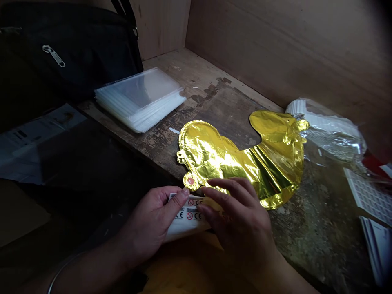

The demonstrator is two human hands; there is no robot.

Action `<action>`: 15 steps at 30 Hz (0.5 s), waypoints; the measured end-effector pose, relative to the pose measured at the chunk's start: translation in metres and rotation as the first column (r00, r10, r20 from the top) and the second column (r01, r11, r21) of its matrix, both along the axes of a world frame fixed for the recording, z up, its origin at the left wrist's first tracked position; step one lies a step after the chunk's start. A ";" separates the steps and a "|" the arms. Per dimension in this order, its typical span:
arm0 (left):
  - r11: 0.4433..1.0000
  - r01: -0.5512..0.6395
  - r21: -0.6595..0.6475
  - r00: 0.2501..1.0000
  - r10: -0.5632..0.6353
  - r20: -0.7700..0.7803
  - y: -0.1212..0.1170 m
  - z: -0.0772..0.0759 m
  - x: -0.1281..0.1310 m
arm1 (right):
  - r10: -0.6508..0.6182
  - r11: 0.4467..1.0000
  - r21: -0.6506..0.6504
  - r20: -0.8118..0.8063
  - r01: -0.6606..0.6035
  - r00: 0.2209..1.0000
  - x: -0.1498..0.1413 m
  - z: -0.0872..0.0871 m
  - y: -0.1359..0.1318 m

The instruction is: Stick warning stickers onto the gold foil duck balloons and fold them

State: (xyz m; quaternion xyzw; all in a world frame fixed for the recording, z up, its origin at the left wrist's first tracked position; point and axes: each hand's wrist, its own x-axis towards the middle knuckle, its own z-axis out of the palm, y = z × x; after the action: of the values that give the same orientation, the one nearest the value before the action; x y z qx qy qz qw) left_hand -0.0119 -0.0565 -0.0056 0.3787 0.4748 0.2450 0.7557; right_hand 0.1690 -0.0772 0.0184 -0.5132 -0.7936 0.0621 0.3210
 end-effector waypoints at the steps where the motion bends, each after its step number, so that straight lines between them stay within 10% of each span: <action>1: 1.000 -0.003 -0.004 1.000 0.003 0.013 0.000 -0.001 0.000 | 0.011 1.000 0.021 0.006 -0.011 1.000 0.000 -0.001 -0.001; 15: 0.999 0.004 -0.032 0.995 -0.001 0.095 -0.002 -0.006 0.002 | 0.112 0.953 0.259 0.176 -0.156 0.978 0.007 -0.018 -0.012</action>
State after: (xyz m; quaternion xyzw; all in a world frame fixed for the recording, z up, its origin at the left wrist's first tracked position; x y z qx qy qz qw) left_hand -0.0097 -0.0583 -0.0113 0.3550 0.4417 0.2542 0.7838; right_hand 0.1757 -0.0890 0.0001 -0.4123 -0.8508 -0.0670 0.3188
